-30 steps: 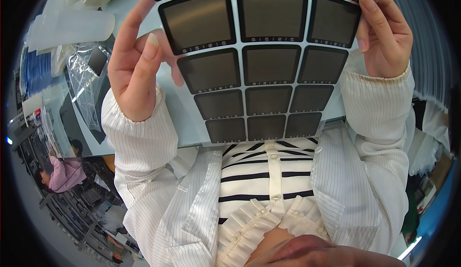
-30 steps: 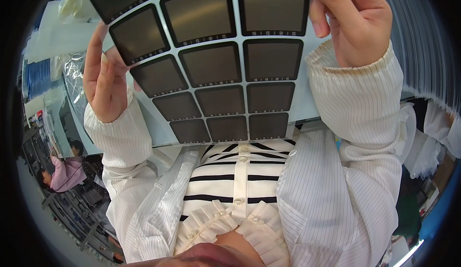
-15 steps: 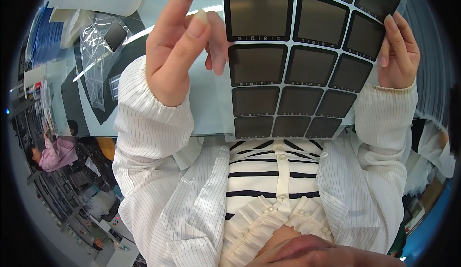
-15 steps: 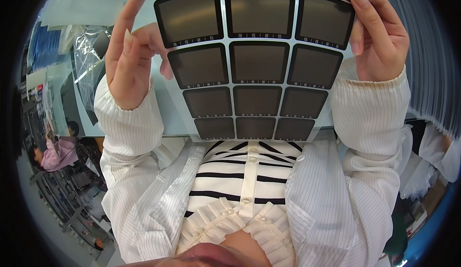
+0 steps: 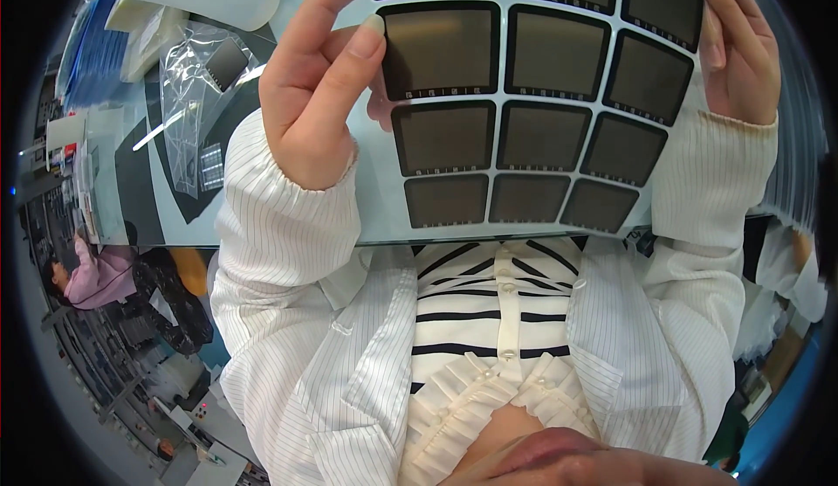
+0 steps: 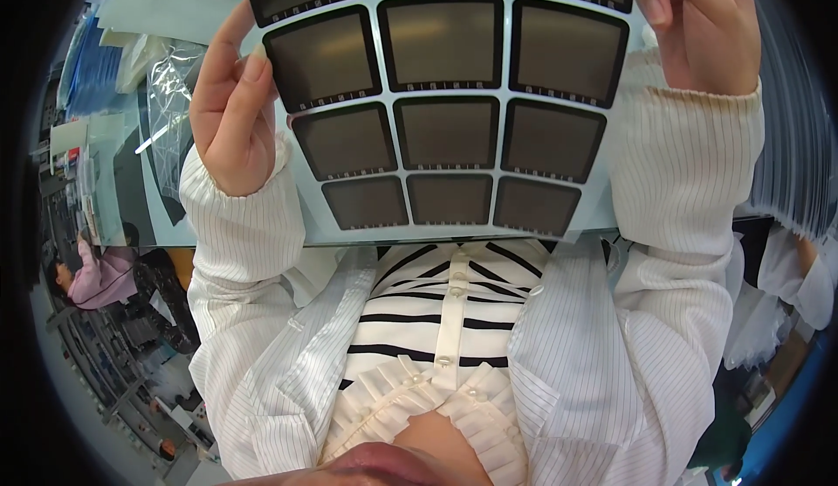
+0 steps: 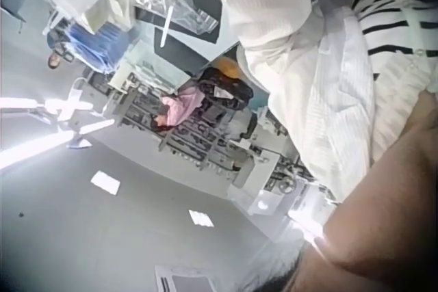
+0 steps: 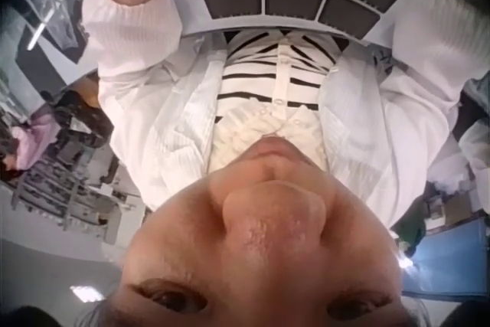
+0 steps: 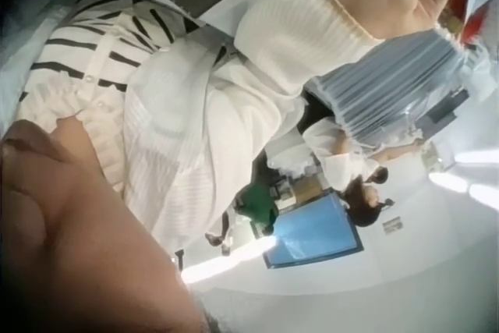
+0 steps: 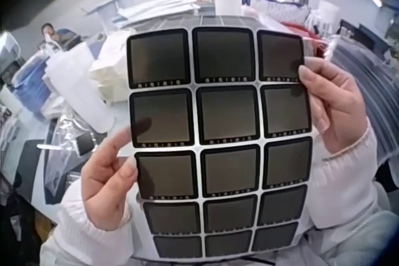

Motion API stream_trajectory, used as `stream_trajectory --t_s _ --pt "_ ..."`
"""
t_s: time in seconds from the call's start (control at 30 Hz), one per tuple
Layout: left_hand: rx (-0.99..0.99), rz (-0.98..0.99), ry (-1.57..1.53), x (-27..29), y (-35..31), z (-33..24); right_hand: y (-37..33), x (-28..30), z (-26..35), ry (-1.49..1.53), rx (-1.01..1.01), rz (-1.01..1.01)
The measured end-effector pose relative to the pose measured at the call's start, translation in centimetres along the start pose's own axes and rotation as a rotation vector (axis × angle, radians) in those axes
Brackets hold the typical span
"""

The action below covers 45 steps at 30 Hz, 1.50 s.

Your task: Inspecting grid-like industrial components, cleaning them with a solution, and packaging them into plastic bags.

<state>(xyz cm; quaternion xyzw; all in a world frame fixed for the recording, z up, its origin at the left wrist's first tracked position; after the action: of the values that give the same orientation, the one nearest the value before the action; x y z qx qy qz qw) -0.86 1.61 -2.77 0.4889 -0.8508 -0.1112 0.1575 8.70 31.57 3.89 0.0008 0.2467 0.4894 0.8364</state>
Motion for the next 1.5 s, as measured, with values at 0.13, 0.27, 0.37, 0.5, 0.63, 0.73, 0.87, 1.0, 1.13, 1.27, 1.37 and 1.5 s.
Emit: stream_trajectory --t_s 0.13,0.27,0.37,0.5,0.63,0.73,0.87,1.0,1.13,1.27,1.37,1.5 --pt "-0.155 0.369 -0.11 0.2 0.5 -0.3 0.0 1.0 0.0 0.028 -0.063 0.027" --pt "-0.091 0.24 0.015 -0.7 -0.2 -0.5 0.2 1.7 -0.5 0.009 -0.109 0.08" --pt "-0.067 0.211 -0.057 -0.3 0.1 -0.4 0.0 2.0 0.2 -0.022 -0.064 0.084" --pt "-0.016 0.244 0.026 -0.5 0.3 -0.8 2.0 1.0 -5.7 1.665 -0.349 0.732" --pt "-0.035 0.155 -0.071 -0.4 0.6 -0.4 1.5 0.6 -5.2 1.592 -0.408 0.635" --pt "-0.127 0.393 -0.31 1.2 0.8 0.6 0.0 -0.1 -1.3 0.852 -0.261 0.353" --pt "-0.059 0.152 -0.104 -0.4 0.6 -0.3 1.3 1.1 -4.8 1.478 -0.385 0.593" --pt "-0.065 0.145 -0.123 -0.6 1.0 -0.5 -0.1 0.7 -1.4 0.181 -0.108 0.084" --pt "-0.049 0.203 -0.164 -0.1 0.5 -0.5 0.0 0.3 -2.0 0.87 -0.257 0.366" --pt "-0.015 0.403 -0.368 -0.2 0.2 -0.4 -0.7 0.8 -0.5 0.089 -0.093 0.094" --pt "0.054 0.343 -0.23 -0.7 -0.5 -1.2 -1.0 0.6 -1.1 0.105 -0.131 0.103" --pt "0.15 0.327 -0.192 -0.6 -0.9 -1.6 -1.5 0.4 -1.5 0.119 -0.182 0.108"
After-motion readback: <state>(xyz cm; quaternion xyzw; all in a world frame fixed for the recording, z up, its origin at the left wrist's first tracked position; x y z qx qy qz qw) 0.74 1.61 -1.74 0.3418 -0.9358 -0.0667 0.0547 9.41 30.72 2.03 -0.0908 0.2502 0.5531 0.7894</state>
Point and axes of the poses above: each hand's wrist, its own y-axis towards the middle knuckle, its own x-axis out of the back of the hand, z = x × y, the point moved 1 cm from there along y, towards the middle knuckle, and after that the axes turned 14 degrees about y, right-handed, at the moved point
